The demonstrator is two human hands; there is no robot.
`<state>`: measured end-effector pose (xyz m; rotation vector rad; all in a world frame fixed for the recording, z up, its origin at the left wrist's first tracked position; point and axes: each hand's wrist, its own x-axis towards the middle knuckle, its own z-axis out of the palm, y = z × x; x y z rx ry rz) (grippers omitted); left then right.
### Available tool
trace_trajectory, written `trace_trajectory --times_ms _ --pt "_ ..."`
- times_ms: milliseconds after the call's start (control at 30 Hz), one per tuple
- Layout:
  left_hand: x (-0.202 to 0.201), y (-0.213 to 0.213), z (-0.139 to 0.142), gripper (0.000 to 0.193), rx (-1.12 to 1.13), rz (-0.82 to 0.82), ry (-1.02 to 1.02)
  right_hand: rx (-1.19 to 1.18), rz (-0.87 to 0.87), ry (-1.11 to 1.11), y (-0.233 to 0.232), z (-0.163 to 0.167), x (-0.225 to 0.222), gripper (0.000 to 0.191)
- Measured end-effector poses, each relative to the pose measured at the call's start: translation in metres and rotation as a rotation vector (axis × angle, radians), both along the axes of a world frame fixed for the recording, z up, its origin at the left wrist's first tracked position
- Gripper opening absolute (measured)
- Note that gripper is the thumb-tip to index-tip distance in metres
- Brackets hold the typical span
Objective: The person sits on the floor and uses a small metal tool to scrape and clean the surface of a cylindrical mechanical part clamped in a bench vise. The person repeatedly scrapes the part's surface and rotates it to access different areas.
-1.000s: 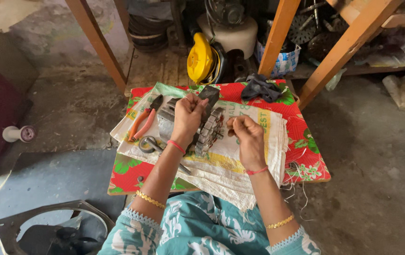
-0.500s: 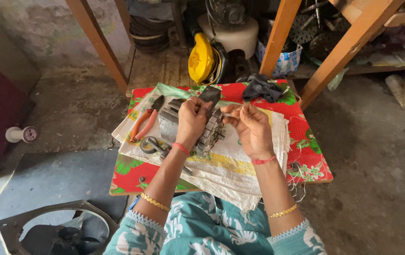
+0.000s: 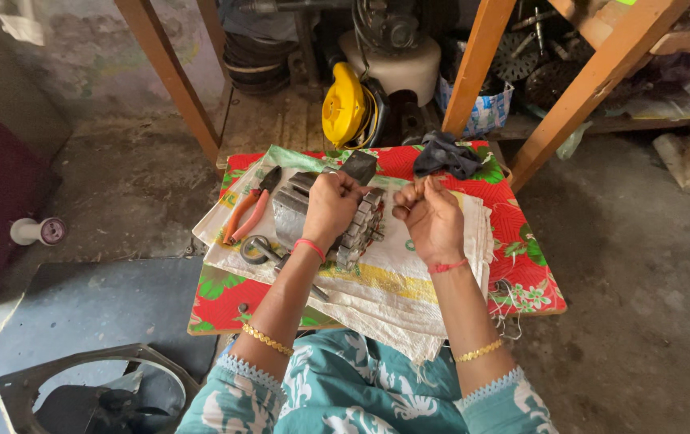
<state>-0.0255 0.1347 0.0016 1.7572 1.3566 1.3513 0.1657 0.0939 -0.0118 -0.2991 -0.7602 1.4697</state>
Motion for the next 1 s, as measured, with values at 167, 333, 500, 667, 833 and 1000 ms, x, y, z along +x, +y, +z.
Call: trace_trajectory --times_ms 167,333,500,667,833,1000 --pt "-0.004 0.004 -0.002 0.017 -0.066 -0.099 -0.113 0.042 -0.059 -0.248 -0.023 -0.015 -0.001 0.028" --pt "-0.006 0.013 0.003 0.017 -0.313 -0.103 -0.288 -0.019 -0.175 -0.482 -0.036 -0.018 -0.008 0.028" --pt "-0.008 0.033 0.011 0.005 -0.455 -0.167 -0.256 -0.069 -0.186 -0.517 -0.028 -0.016 -0.009 0.027" --pt "-0.007 0.021 0.005 0.022 -0.151 -0.047 -0.175 -0.064 -0.192 -0.595 -0.03 -0.02 -0.012 0.028" --pt "-0.022 0.012 0.026 0.026 -0.14 0.143 -0.065 -0.065 -0.227 -0.655 -0.028 -0.013 -0.008 0.027" --pt "-0.019 -0.021 0.037 0.021 0.096 -0.008 -0.132 -0.097 -0.237 -0.659 -0.027 -0.012 -0.009 0.031"
